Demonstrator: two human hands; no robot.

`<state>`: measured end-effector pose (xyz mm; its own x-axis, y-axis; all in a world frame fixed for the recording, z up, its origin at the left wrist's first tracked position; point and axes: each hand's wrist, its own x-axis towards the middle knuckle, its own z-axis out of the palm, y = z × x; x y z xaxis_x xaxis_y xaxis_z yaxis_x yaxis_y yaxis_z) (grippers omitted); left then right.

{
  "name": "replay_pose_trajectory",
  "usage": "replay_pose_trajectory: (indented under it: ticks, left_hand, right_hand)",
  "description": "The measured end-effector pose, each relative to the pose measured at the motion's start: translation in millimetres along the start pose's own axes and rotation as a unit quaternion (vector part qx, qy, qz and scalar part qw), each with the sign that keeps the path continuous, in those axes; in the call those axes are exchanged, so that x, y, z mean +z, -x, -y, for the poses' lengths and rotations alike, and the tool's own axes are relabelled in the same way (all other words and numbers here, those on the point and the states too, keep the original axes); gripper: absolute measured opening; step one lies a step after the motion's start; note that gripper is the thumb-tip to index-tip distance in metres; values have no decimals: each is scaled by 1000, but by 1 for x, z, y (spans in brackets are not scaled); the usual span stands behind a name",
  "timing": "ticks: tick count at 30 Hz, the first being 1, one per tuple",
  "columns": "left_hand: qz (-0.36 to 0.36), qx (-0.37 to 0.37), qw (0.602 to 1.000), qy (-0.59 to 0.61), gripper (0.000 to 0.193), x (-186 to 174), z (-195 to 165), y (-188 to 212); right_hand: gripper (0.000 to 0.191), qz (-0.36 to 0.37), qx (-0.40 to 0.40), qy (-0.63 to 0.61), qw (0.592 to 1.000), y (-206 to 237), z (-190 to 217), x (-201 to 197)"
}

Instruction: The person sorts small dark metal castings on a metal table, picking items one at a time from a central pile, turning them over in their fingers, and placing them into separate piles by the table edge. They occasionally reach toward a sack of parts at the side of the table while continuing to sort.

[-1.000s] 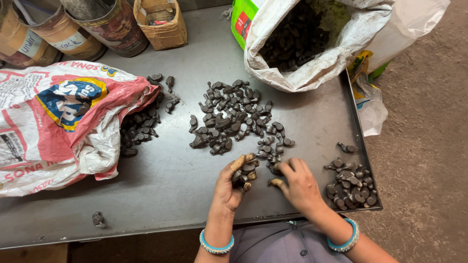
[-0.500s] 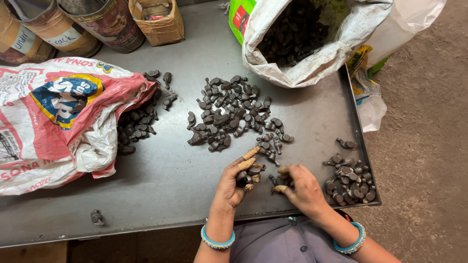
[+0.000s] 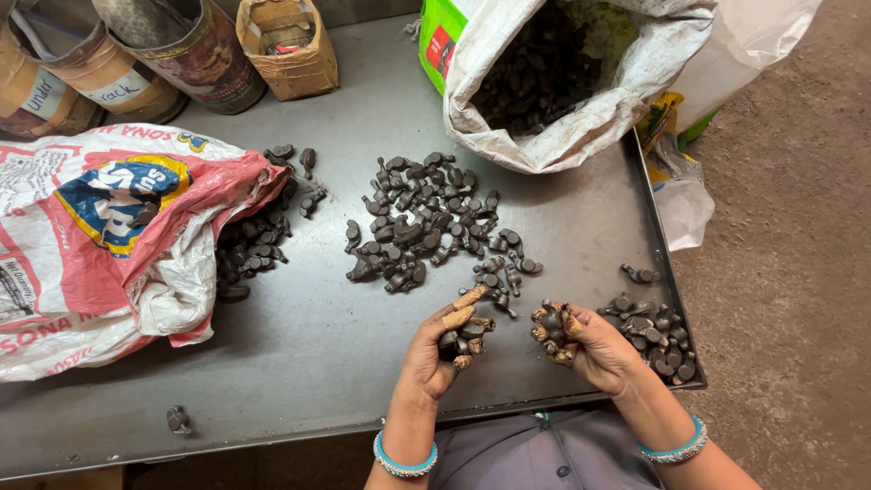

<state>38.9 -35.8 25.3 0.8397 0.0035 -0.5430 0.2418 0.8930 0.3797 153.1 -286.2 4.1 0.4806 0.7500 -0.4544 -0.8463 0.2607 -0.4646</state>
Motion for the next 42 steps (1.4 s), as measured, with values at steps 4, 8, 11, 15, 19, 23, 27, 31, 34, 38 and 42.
replay_pose_trajectory:
  ticks: [4, 8, 11, 15, 19, 23, 27, 31, 34, 38, 42]
  left_hand:
    - [-14, -17, 1000, -16, 49, 8, -2, 1]
    - [3, -1, 1000, -25, 44, 27, -6, -3]
    - [25, 4, 999, -37, 42, 53, -18, -24]
    - [23, 103, 994, 11, 33, 124, -47, -93]
    - [122, 228, 963, 71, 63, 206, -96, -153]
    - [168, 340, 916, -132, 66, 204, -100, -153]
    - [-4, 390, 797, -461, 35, 128, -99, -98]
    - [-196, 459, 533, -683, 50, 46, -142, -42]
    - [-246, 317, 438, -804, 92, 4, -181, -15]
    - [-222, 163, 486, -830, 126, -15, -198, -7]
    - [-167, 140, 650, -728, 120, -13, -184, -12]
  right_hand:
    - [36, -84, 14, 9, 996, -1, 4, -1]
    - [35, -67, -12, 11, 998, -4, 12, -3]
    - [38, -52, -31, 10, 998, -5, 21, -4]
    - [46, -73, -48, 24, 996, -4, 32, -5]
    - [40, -79, -114, 121, 983, 10, 40, -8]
    - [31, -142, -223, 197, 944, 48, 66, -15]
    - [26, -308, -320, 349, 825, 95, 98, -25]
    - [29, -545, -205, 510, 634, 127, 99, -43]
    - [34, -589, -130, 615, 507, 129, 94, -63]
    - [40, -599, -18, 641, 479, 121, 82, -85]
    - [40, -604, 58, 583, 540, 118, 72, -97]
